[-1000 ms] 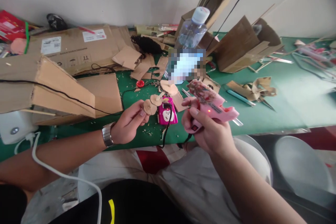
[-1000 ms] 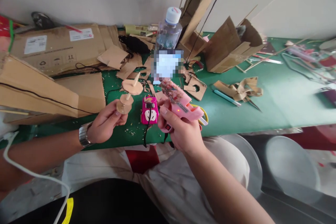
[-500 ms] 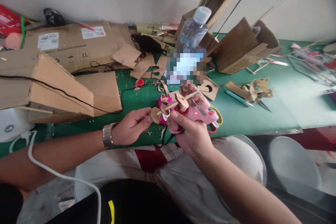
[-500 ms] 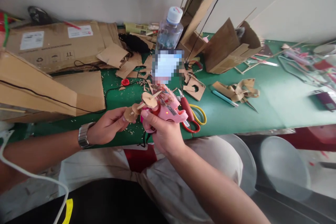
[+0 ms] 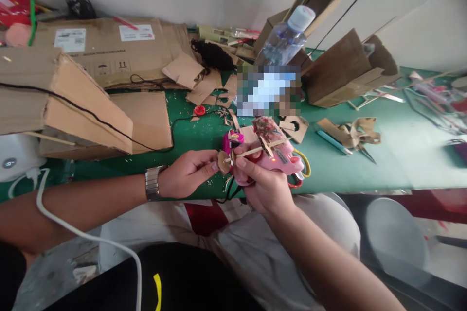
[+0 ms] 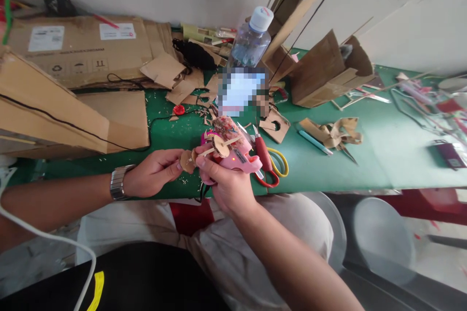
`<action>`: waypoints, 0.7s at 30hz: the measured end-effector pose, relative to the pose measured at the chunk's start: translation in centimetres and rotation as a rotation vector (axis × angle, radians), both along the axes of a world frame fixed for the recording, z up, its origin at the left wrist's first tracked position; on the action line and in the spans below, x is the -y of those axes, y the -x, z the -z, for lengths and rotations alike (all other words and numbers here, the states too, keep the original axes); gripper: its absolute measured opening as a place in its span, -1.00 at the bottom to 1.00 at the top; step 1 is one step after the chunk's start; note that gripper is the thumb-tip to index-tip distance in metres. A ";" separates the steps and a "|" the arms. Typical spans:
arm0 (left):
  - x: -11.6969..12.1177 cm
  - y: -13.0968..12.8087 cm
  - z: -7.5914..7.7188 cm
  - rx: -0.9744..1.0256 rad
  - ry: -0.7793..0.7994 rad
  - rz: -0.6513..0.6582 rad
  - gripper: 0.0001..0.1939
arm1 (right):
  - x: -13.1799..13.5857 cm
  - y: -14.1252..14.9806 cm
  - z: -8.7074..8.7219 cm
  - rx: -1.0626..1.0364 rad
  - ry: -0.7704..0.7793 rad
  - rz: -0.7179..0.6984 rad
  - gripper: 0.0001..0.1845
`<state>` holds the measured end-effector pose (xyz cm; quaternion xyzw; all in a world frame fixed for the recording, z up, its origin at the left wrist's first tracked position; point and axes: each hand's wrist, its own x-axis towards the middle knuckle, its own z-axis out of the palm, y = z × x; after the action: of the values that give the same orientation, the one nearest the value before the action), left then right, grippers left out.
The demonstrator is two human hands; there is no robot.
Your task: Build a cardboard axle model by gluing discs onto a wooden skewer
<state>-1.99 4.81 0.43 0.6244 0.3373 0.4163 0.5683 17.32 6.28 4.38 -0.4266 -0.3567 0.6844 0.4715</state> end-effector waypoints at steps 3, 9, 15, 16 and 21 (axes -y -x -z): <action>0.0 0.0 -0.1 0.015 0.014 0.011 -0.48 | 0.1 0.0 0.1 -0.014 0.018 -0.031 -0.73; 0.0 0.1 -0.1 0.022 -0.015 0.024 -0.53 | 0.1 0.0 0.4 0.011 0.058 -0.076 -0.69; 0.0 0.5 -0.1 0.024 -0.059 0.047 -0.59 | 0.7 0.1 0.4 0.054 0.095 -0.113 -0.66; 0.0 0.5 -0.1 0.020 -0.062 0.053 -0.59 | 0.8 0.2 0.4 0.059 0.104 -0.121 -0.66; -0.1 0.6 -0.5 0.007 -0.098 0.027 -0.62 | 0.8 0.1 0.4 0.050 0.044 -0.093 -0.73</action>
<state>-2.59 4.89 0.90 0.6545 0.3060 0.4268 0.5439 17.20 5.48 3.94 -0.4365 -0.3727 0.7025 0.4207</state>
